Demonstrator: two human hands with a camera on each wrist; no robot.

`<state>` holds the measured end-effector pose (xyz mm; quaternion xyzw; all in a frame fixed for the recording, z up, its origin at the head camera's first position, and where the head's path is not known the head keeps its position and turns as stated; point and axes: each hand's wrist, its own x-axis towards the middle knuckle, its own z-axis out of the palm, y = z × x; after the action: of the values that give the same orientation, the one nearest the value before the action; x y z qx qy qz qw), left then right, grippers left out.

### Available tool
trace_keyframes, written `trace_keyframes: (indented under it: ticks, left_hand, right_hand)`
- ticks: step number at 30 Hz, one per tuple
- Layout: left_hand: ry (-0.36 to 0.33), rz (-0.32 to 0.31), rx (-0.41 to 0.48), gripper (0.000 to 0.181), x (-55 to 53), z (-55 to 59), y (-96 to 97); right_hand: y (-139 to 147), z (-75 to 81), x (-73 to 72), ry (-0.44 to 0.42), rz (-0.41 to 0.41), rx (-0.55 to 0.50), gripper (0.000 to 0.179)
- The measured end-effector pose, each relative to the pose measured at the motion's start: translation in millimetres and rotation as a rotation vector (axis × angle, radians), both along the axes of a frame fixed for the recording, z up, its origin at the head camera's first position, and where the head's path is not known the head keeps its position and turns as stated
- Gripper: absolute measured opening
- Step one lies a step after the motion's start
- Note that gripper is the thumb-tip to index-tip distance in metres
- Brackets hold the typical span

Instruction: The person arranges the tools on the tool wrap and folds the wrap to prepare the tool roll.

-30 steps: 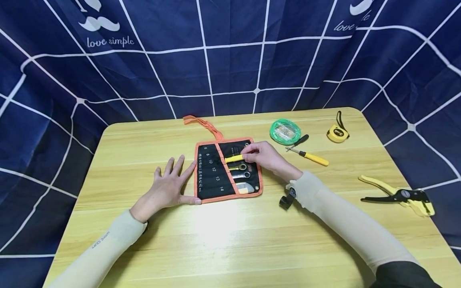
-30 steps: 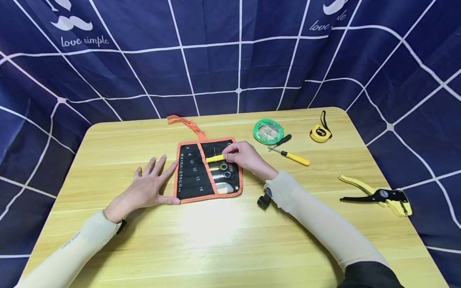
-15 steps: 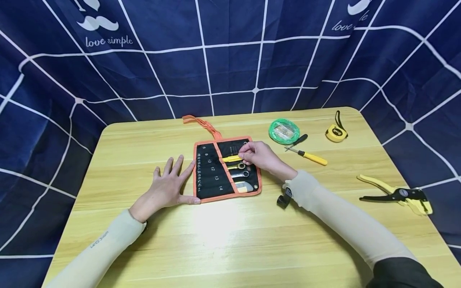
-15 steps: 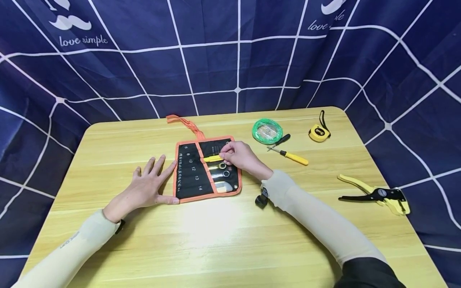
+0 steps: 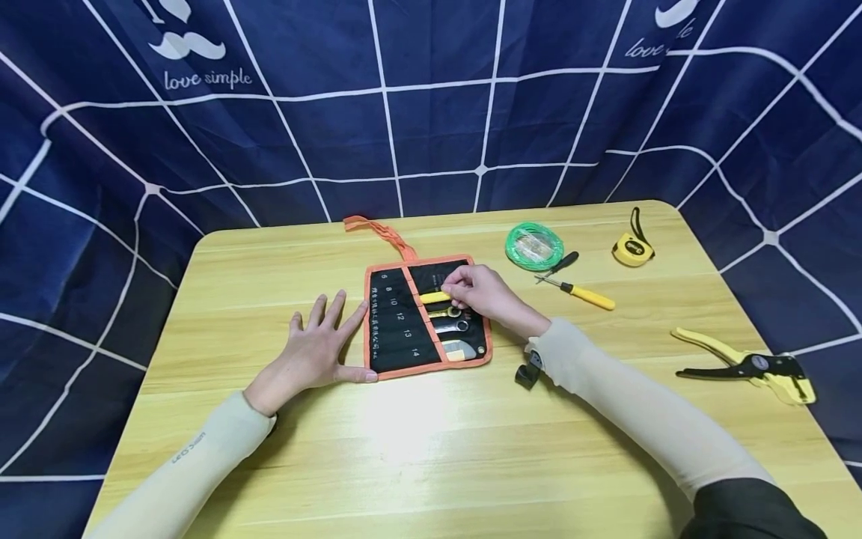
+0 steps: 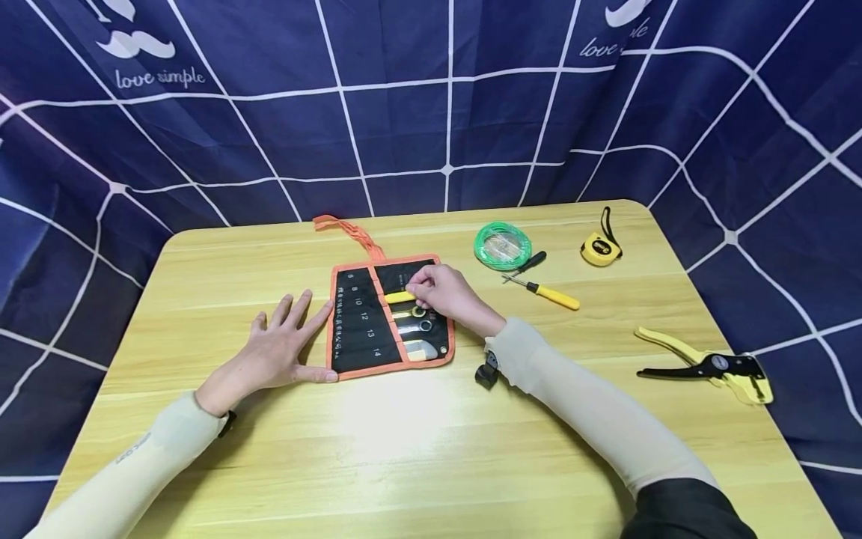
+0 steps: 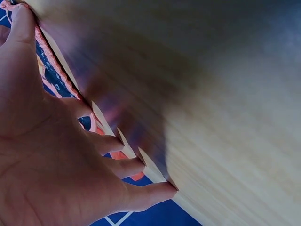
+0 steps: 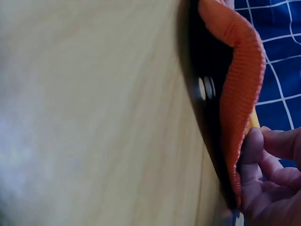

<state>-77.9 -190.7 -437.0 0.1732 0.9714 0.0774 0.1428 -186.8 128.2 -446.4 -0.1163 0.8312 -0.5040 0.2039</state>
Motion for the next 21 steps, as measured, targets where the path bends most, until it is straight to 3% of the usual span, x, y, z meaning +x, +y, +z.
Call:
trace_keyframes:
  ticks: [7,13,21]
  left_hand:
    - [0.004,0.000,0.009,0.125,0.7,1.1,-0.1]
    - [-0.007,0.006,0.005,0.125,0.0,1.2,-1.2]
    - [-0.005,0.005,0.015,0.124,-0.2,0.1,-0.2]
  right_hand:
    - [4.9,1.1,-2.1,-0.001,-0.011,0.021,0.010]
    - [8.5,2.0,-2.3,0.031,0.031,0.059,0.010]
    - [14.6,3.9,1.5,-0.040,-0.031,-0.027,0.013]
